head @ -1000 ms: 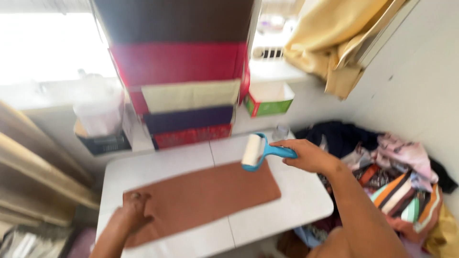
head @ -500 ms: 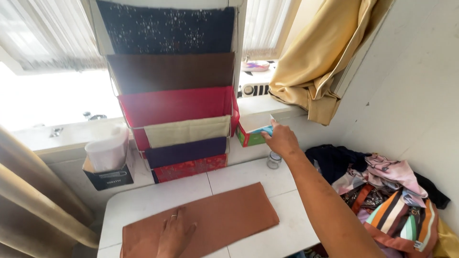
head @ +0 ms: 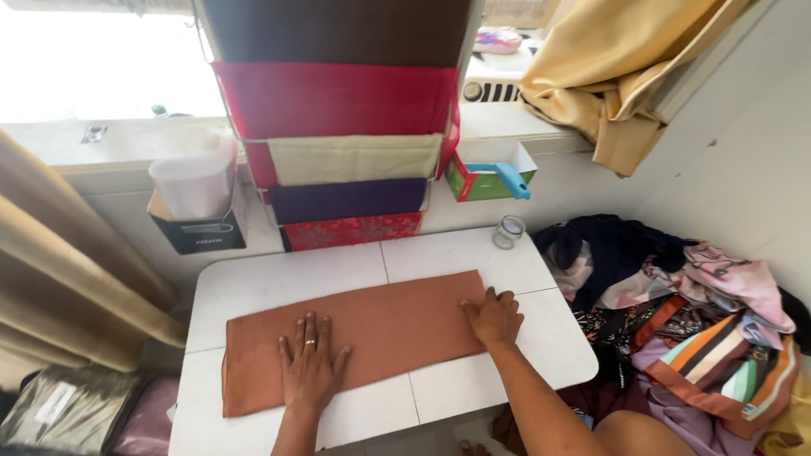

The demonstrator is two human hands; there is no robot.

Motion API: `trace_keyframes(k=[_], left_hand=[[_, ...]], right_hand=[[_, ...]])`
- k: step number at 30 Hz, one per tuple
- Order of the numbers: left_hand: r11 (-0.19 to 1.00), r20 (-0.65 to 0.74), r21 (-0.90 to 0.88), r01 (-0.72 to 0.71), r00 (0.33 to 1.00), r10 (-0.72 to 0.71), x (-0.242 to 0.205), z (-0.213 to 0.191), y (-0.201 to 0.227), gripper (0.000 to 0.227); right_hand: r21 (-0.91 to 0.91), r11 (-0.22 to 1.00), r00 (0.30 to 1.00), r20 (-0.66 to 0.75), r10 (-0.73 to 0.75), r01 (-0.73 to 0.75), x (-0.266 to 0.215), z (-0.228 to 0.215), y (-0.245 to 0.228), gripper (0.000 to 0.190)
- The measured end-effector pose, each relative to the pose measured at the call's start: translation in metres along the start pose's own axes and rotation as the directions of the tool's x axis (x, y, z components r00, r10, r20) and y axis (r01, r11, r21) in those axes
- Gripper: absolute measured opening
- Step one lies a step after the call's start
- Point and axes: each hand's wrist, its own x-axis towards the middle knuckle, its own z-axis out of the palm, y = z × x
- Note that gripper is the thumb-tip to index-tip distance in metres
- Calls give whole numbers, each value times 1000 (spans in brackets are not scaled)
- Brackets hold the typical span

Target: The person uses a lint roller on a piece of brown fabric on a table, folds the fabric, and places it inside a clear plastic adhesive bag.

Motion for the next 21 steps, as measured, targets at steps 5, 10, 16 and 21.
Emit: trace_keyframes(k=[5, 10, 16, 21], left_hand=[[999, 95, -28, 36, 995, -33, 4, -12, 4, 79], [997, -162, 52, -50, 985, 58, 22, -23, 40, 57], [655, 137, -750, 88, 990, 24, 57, -73, 104, 63], [577, 196, -794, 189, 979, -51, 55, -32, 145, 72]], right_hand=[[130, 991, 994, 96, -47, 35, 15, -16, -7, 35], [517, 850, 956, 287, -58, -104, 31, -28, -1, 51], [804, 523, 914, 392, -108, -283, 26, -47, 22, 91], [912, 402, 975, 155, -156, -81, 42, -53, 46, 91]])
